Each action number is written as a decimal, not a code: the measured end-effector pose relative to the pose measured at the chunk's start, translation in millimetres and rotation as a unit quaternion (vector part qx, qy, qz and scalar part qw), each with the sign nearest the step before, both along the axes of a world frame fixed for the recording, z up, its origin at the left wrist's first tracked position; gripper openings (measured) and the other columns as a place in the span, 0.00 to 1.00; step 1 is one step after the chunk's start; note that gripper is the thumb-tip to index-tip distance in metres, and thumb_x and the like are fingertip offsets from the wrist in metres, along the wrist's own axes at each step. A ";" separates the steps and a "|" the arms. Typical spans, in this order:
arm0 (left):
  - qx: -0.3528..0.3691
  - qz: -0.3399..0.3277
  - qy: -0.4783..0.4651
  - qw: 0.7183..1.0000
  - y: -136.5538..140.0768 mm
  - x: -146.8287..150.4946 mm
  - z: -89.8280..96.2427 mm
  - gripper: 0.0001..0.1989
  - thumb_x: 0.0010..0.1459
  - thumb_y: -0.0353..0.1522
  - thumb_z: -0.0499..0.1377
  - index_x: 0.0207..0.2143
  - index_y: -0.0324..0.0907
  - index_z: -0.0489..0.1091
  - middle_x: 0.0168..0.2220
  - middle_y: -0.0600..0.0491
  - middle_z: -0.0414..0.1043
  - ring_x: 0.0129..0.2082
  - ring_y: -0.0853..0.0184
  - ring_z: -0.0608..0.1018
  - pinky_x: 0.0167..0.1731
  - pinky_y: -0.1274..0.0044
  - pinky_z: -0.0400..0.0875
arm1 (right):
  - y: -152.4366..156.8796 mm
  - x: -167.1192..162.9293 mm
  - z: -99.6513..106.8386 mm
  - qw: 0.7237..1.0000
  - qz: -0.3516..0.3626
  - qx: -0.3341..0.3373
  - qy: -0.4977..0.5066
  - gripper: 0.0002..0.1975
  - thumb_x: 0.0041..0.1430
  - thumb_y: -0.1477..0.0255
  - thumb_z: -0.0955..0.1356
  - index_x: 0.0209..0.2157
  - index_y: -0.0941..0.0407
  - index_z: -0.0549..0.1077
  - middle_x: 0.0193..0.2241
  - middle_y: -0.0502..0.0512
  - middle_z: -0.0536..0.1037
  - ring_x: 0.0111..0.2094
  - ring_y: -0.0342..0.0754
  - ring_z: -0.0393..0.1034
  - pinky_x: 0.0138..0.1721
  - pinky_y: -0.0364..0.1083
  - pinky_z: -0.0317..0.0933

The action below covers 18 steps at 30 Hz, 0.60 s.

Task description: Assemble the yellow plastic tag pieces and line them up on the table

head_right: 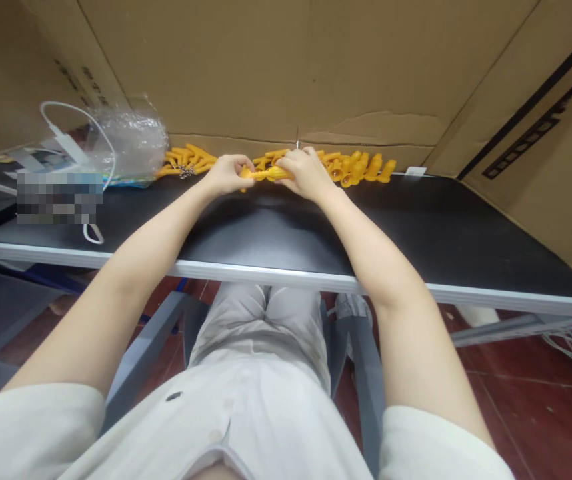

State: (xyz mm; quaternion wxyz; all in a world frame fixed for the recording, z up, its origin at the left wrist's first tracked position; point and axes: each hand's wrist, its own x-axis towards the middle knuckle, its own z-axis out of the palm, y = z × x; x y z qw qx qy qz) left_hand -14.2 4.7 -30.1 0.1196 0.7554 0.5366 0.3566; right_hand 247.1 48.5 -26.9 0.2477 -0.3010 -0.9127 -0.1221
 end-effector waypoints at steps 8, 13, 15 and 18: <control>0.081 0.024 0.057 0.995 3.8 -2.1 -2.3 0.14 0.53 0.31 0.68 0.44 0.46 0.78 0.33 0.55 0.76 0.37 0.59 0.77 0.46 0.70 0.71 | -14.6 -5.4 17.5 0.983 0.027 -0.161 0.087 0.17 0.63 0.56 0.75 0.33 0.56 0.77 0.30 0.56 0.78 0.35 0.53 0.73 0.40 0.50 0.60; 0.102 0.059 0.110 0.987 -6.3 6.2 4.0 0.18 0.56 0.32 0.67 0.50 0.47 0.78 0.39 0.51 0.82 0.45 0.53 0.81 0.49 0.68 0.73 | -23.9 -4.2 23.6 0.924 0.000 -0.338 0.177 0.26 0.56 0.49 0.82 0.30 0.56 0.76 0.20 0.50 0.70 0.27 0.46 0.63 0.32 0.46 0.57; 0.105 0.062 0.120 0.985 -9.1 8.9 5.3 0.19 0.56 0.33 0.66 0.52 0.47 0.79 0.40 0.49 0.83 0.47 0.51 0.82 0.50 0.67 0.73 | -28.3 -4.9 25.2 0.900 0.004 -0.380 0.212 0.29 0.53 0.46 0.84 0.29 0.55 0.75 0.19 0.49 0.69 0.25 0.45 0.62 0.30 0.46 0.57; 0.107 0.064 0.118 0.985 -8.4 10.1 4.8 0.21 0.57 0.33 0.67 0.53 0.48 0.79 0.41 0.48 0.84 0.49 0.49 0.82 0.51 0.66 0.73 | -31.8 -8.8 24.5 0.872 0.014 -0.421 0.248 0.31 0.52 0.43 0.84 0.28 0.54 0.75 0.18 0.48 0.68 0.24 0.44 0.62 0.29 0.46 0.58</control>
